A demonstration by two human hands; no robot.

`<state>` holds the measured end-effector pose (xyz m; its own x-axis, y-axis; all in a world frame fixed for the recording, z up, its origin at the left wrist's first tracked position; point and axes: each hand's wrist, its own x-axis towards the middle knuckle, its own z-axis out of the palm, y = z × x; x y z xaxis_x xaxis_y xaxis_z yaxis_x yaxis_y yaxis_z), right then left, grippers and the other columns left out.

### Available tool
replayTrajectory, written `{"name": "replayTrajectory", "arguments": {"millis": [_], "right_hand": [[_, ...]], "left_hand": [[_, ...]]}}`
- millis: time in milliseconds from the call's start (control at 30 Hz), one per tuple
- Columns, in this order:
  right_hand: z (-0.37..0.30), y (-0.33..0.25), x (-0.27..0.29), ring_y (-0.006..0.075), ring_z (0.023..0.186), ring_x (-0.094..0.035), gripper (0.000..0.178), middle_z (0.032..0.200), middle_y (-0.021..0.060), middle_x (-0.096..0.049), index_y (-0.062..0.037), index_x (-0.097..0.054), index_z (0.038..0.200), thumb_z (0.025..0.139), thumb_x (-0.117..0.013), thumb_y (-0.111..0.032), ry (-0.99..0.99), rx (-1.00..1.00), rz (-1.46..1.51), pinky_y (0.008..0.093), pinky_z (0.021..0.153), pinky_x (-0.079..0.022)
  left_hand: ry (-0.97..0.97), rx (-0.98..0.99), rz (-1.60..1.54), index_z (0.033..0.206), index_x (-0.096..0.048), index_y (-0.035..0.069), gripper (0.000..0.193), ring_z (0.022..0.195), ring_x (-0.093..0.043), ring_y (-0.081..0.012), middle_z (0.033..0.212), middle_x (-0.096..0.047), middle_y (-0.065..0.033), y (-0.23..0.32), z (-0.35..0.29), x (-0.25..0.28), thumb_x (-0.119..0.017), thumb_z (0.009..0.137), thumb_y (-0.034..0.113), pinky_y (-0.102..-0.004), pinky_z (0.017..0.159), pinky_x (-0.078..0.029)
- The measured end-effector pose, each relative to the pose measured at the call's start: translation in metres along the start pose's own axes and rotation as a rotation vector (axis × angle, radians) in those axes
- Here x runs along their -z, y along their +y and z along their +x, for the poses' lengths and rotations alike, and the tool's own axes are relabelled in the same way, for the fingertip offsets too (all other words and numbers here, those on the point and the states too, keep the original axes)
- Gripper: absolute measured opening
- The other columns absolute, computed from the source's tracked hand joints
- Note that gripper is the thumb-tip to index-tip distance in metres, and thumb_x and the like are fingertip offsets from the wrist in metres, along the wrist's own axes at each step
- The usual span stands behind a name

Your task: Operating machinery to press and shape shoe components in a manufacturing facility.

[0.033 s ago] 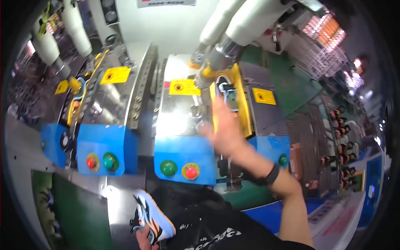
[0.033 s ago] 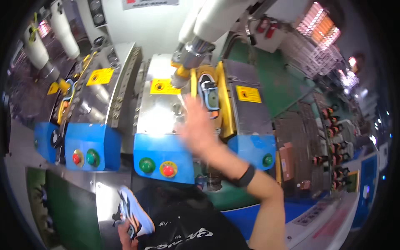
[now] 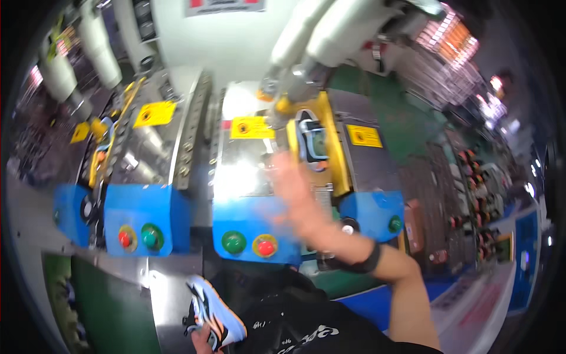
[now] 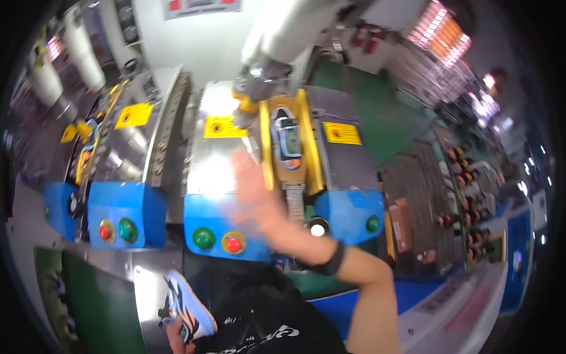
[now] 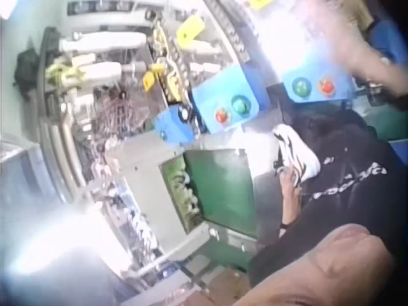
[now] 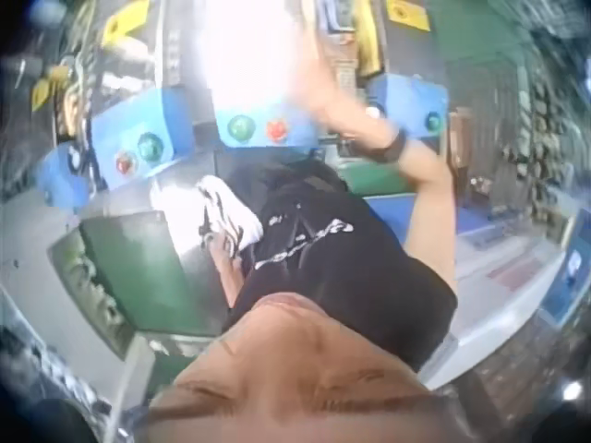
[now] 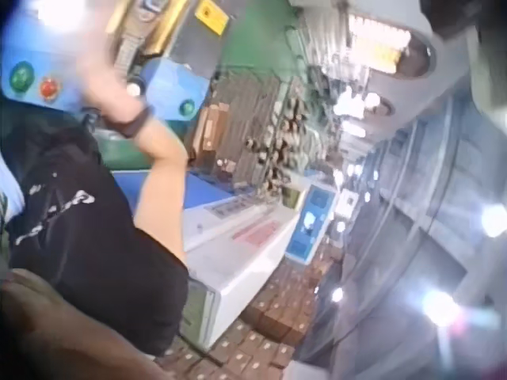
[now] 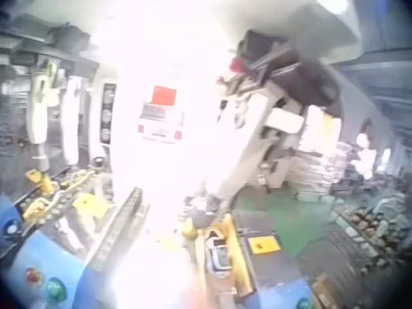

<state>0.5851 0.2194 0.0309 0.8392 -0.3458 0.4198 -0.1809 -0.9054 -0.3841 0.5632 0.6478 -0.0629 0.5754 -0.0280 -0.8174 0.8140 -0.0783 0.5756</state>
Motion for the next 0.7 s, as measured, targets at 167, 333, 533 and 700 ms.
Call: {"name": "replayTrajectory", "arguments": {"millis": [167, 333, 533, 700], "right_hand": [[-0.043, -0.091, -0.069, 0.0383, 0.139, -0.022, 0.079, 0.147, 0.0242, -0.025, -0.0014, -0.036, 0.138, 0.076, -0.067, -0.039, -0.443, 0.549, -0.463, 0.0657, 0.104, -0.019], [-0.080, -0.128, -0.068, 0.0391, 0.139, -0.019, 0.087, 0.148, 0.0275, -0.020, 0.0001, -0.028, 0.142, 0.076, -0.068, -0.041, -0.433, 0.258, 0.035, 0.0607, 0.108, -0.018], [-0.127, -0.183, -0.069, 0.0153, 0.100, -0.055, 0.072, 0.115, 0.0117, -0.057, 0.0052, -0.032, 0.136, 0.085, -0.069, -0.031, -1.073, -0.390, 1.449, 0.0309, 0.086, -0.047], [-0.148, -0.215, -0.070, 0.0175, 0.087, -0.065, 0.043, 0.102, 0.0090, -0.065, -0.0023, -0.054, 0.119, 0.093, -0.056, -0.036, -1.519, -1.233, 1.815, 0.0321, 0.082, -0.053]], "left_hand": [[-0.073, -0.044, 0.119, 0.110, -0.059, -0.002, 0.029, 0.089, -0.062, -0.0173, 0.102, -0.063, -0.0088, 0.013, 0.018, 0.032, -0.059, 0.091, 0.019, -0.0299, 0.071, -0.051], [-0.167, -0.191, 0.355, 0.125, -0.049, -0.003, 0.044, 0.102, -0.059, -0.0235, 0.115, -0.059, -0.0143, 0.018, 0.001, 0.051, -0.053, 0.093, 0.027, -0.0360, 0.083, -0.049], [-0.221, -0.572, 0.038, 0.122, -0.050, 0.000, 0.053, 0.076, -0.066, -0.0219, 0.100, -0.062, -0.0144, 0.032, -0.090, -0.002, -0.069, 0.079, 0.025, -0.0308, 0.064, -0.055], [-0.200, -1.035, 0.509, 0.145, -0.014, -0.002, 0.096, 0.140, -0.019, -0.0357, 0.149, -0.020, -0.0228, 0.064, -0.150, 0.012, -0.065, 0.081, 0.048, -0.0445, 0.113, -0.017]]}}
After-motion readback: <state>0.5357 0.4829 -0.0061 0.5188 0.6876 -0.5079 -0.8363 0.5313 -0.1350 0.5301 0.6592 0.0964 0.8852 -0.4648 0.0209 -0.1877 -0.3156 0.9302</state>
